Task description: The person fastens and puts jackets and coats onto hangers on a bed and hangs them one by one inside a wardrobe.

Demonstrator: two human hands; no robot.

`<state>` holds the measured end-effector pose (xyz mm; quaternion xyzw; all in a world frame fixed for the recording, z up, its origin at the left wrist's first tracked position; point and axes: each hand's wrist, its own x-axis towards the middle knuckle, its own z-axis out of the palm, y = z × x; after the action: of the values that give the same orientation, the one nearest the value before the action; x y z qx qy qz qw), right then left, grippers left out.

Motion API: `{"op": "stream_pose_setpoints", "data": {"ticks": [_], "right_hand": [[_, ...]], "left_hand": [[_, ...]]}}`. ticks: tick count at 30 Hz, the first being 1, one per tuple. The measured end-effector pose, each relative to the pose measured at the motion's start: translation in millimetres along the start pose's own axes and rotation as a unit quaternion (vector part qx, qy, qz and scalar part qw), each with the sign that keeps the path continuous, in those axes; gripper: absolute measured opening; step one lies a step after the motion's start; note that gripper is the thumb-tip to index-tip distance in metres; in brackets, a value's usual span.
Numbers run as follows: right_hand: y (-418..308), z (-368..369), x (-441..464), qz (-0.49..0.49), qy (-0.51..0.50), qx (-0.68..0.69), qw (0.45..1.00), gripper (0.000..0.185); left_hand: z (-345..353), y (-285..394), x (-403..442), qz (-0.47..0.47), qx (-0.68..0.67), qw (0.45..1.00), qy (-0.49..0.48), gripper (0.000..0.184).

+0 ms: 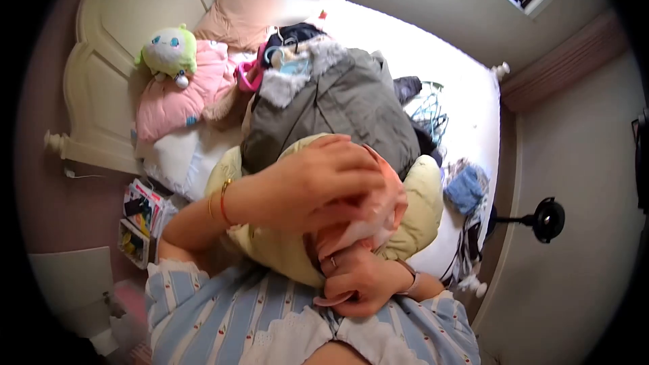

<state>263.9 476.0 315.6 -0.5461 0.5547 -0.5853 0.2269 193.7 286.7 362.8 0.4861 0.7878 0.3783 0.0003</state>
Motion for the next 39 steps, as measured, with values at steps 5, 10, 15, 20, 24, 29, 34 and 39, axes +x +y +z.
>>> {"op": "stream_pose_setpoints", "data": {"ticks": [5, 10, 15, 20, 24, 29, 34, 39], "right_hand": [[4, 38, -6, 0.036, 0.003, 0.038, 0.999, 0.019], [12, 59, 12, 0.030, -0.019, 0.034, 0.999, 0.015], [15, 66, 11, 0.022, -0.036, 0.019, 0.999, 0.019], [22, 32, -13, 0.010, 0.134, -0.017, 0.991, 0.008], [64, -1, -29, 0.211, 0.377, -0.380, 0.818, 0.012], [90, -5, -48, 0.329, 0.270, -0.144, 0.894, 0.012], [53, 29, -39, 0.151, 0.272, -0.301, 0.901, 0.004], [23, 53, -32, 0.069, 0.286, -0.227, 0.928, 0.021]], "left_hand": [[4, 9, -18, -0.097, -0.001, 0.992, 0.084, 0.031], [8, -4, 0, -0.005, 0.006, 0.997, -0.080, 0.040], [60, -45, -41, -0.316, -0.260, 0.876, -0.256, 0.030], [118, -26, -105, -0.439, -0.611, 0.658, -0.029, 0.025], [131, -39, -129, -0.413, -0.541, 0.732, 0.011, 0.021], [148, -76, -140, -0.360, 0.019, 0.911, -0.199, 0.016], [159, -103, -129, -0.311, -0.108, 0.917, -0.226, 0.017], [156, -98, -114, -0.248, -0.126, 0.934, -0.226, 0.018]]}}
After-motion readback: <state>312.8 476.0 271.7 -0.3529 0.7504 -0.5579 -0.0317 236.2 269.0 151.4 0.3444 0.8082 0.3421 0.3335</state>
